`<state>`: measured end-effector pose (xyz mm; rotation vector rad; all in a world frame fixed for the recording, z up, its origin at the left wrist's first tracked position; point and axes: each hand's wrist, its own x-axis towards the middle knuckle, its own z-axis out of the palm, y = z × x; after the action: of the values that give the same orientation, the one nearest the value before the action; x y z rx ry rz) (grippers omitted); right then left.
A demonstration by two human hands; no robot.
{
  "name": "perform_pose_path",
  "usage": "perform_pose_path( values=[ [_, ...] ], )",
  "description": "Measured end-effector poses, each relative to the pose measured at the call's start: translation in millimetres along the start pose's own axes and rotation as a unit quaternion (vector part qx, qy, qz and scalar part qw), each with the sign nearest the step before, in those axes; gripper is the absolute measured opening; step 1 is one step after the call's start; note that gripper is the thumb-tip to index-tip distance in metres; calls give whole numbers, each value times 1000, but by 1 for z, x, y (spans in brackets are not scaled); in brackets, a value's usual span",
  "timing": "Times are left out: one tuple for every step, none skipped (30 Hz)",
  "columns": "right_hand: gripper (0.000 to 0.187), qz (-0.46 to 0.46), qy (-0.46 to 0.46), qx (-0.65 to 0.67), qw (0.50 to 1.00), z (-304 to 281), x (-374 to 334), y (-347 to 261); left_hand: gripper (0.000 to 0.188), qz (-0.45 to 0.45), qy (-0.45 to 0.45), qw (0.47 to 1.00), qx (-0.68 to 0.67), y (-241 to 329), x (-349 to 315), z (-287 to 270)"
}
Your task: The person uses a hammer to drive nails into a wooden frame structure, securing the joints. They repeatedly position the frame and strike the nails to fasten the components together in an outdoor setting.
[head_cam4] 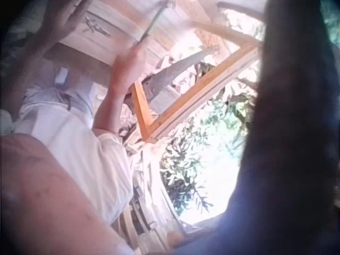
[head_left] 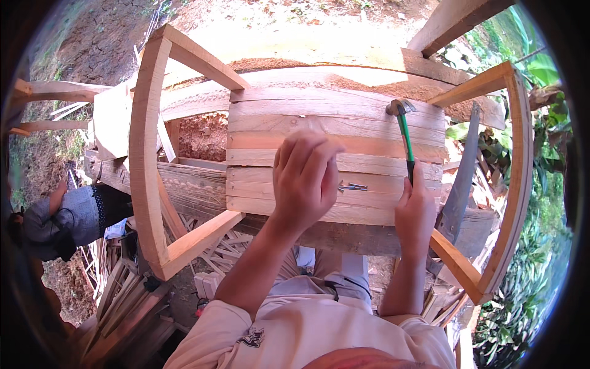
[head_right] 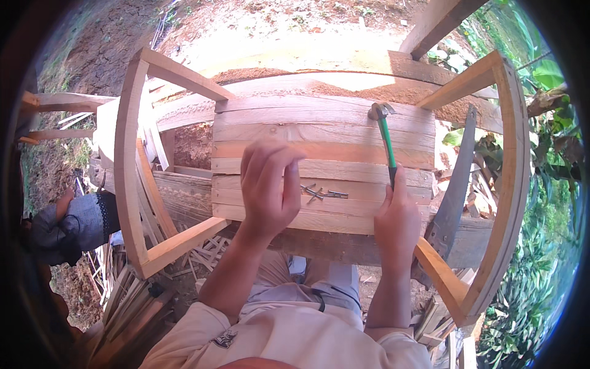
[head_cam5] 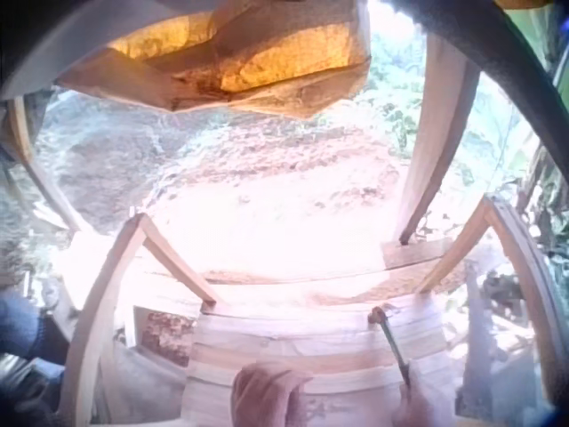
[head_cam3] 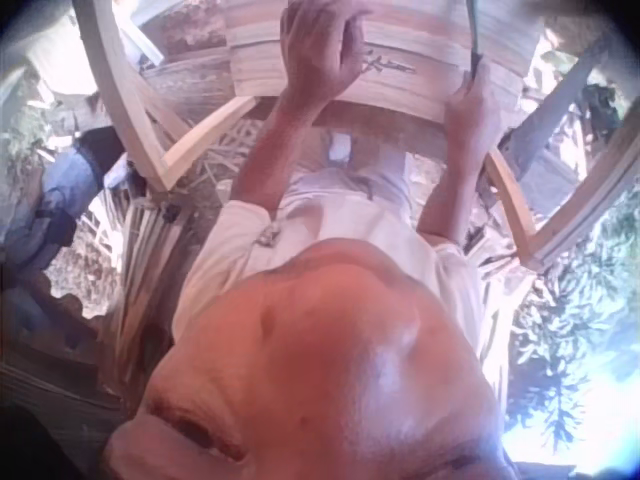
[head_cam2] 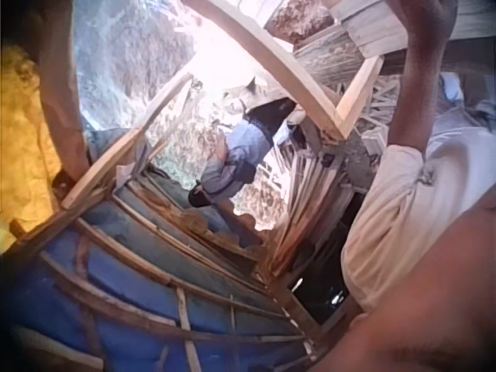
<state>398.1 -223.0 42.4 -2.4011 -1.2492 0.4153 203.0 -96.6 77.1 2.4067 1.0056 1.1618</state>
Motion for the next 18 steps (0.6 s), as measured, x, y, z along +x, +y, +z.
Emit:
perform_pose_path(
  values=[
    [44,8,-31,-1,999,-4,2,-5,23,-21,-8,999,47,-29,26,30],
    [45,7,-41,-11,999,-1,2,-4,32,-61,-1,994,95,-53,50,53],
    [46,2,-37,-10,999,4,5,-3,41,-97,-11,984,147,-77,64,72],
    [48,0,-41,-13,999,8,1,-6,40,-103,-27,973,204,-107,69,91],
    [48,12,-48,-11,999,8,1,-7,39,-146,-104,966,186,-112,70,104],
    [49,24,-55,-9,998,7,1,-9,41,-186,-181,951,167,-110,70,113],
    [49,34,-63,-5,997,4,1,-10,42,-175,-208,948,164,-106,67,119],
    [49,42,-60,-1,997,4,-1,-8,42,-163,-234,945,159,-104,65,123],
    [49,50,-56,4,997,6,-3,-5,44,-149,-260,941,155,-101,66,127],
    [49,56,-53,10,997,6,-3,-4,44,-145,-249,945,158,-99,69,129],
    [48,53,-45,15,997,6,-4,-5,45,-141,-238,947,162,-99,69,130],
    [46,47,-38,21,998,5,-3,-8,45,-139,-225,950,166,-98,70,130],
    [45,39,-32,27,998,4,-3,-10,46,-136,-224,950,169,-99,68,130],
    [45,37,-30,25,999,4,-2,-12,46,-135,-221,949,177,-102,67,127],
    [45,32,-30,23,999,4,-2,-13,47,-136,-217,948,187,-104,65,123],
    [45,23,-31,21,999,2,-1,-15,48,-135,-216,949,187,-104,64,121],
    [46,38,-50,7,998,1,1,-19,49,-132,-217,948,191,-103,66,120],
    [47,52,-70,-7,996,-2,1,-21,50,-130,-218,947,197,-103,65,118]
  ],
)
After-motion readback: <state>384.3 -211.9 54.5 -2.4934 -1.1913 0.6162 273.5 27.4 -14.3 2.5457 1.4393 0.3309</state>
